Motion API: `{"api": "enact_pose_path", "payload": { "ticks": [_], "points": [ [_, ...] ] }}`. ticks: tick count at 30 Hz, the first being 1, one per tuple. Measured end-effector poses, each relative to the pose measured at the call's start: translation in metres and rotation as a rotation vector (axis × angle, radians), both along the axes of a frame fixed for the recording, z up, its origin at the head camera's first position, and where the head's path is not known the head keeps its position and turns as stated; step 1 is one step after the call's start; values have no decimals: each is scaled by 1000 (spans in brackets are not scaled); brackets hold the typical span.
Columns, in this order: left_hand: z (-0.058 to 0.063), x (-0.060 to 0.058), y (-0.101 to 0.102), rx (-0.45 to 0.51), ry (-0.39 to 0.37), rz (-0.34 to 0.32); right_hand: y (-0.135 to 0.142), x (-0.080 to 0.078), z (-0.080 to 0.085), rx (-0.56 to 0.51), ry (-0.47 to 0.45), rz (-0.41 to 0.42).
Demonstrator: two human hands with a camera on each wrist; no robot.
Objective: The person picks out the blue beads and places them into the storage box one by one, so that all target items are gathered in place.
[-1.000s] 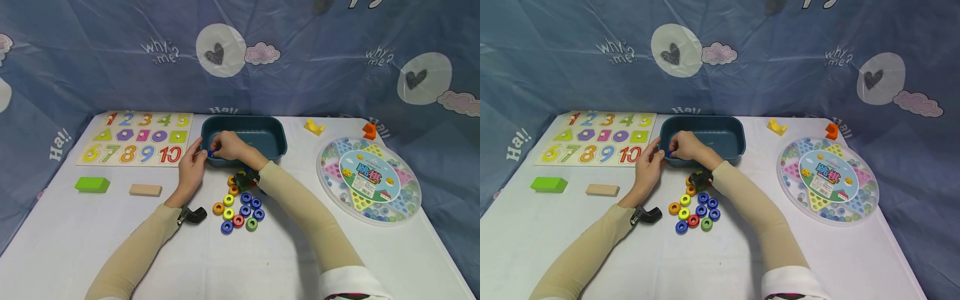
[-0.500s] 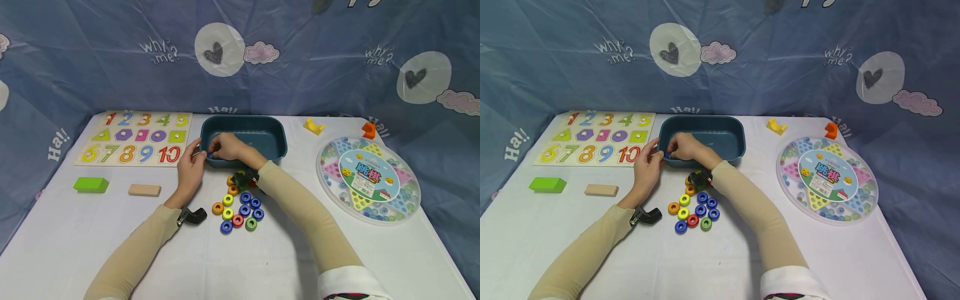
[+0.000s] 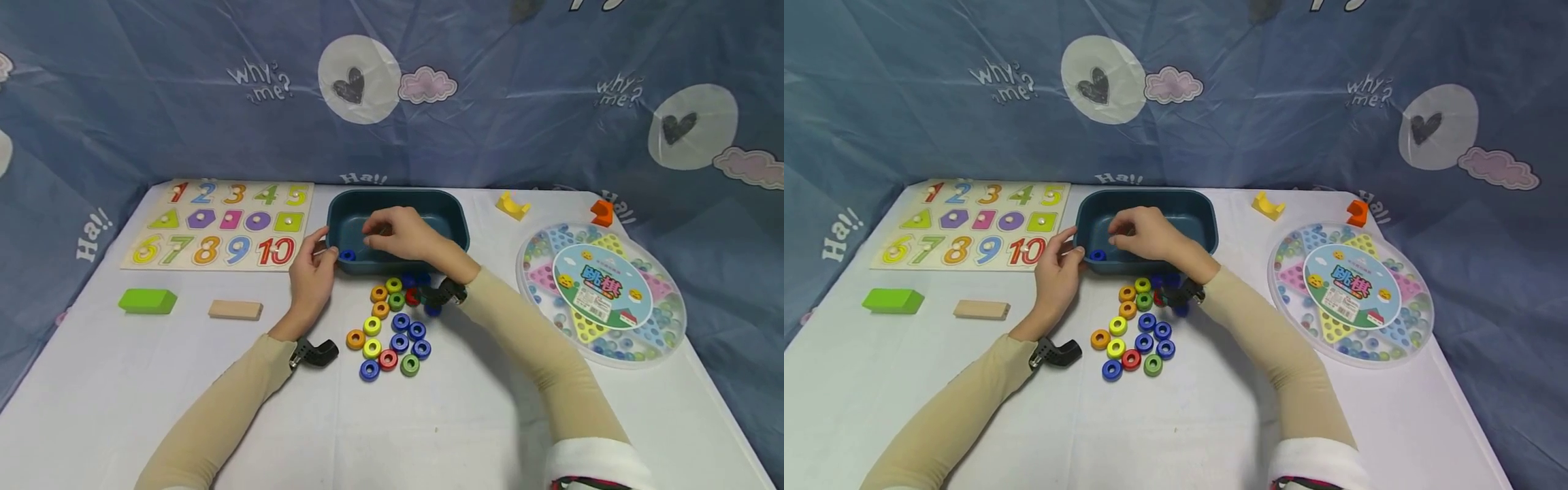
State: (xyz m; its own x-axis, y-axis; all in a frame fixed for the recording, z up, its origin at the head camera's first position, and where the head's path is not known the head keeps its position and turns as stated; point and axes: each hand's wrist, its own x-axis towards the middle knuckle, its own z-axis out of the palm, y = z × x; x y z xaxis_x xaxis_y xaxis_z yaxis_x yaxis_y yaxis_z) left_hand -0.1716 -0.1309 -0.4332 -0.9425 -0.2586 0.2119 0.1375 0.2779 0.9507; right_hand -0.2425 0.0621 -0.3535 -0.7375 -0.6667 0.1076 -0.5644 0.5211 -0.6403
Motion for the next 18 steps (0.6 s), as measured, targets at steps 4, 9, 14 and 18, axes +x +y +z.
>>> {"api": "enact_pose_path", "payload": {
  "ticks": [4, 9, 14, 18],
  "points": [
    [1, 2, 0, -32, 4, 10, 37, 21, 11, -95, 52, -38],
    [1, 1, -2, -24, 21, 9, 75, 46, 9, -155, 96, -46],
    [0, 1, -3, -11, 19, -10, 96, 65, -11, -86, 87, -6],
    [0, 1, -1, 8, 4, -25, 105, 74, -32, -9, 41, 36]
  ]
}}
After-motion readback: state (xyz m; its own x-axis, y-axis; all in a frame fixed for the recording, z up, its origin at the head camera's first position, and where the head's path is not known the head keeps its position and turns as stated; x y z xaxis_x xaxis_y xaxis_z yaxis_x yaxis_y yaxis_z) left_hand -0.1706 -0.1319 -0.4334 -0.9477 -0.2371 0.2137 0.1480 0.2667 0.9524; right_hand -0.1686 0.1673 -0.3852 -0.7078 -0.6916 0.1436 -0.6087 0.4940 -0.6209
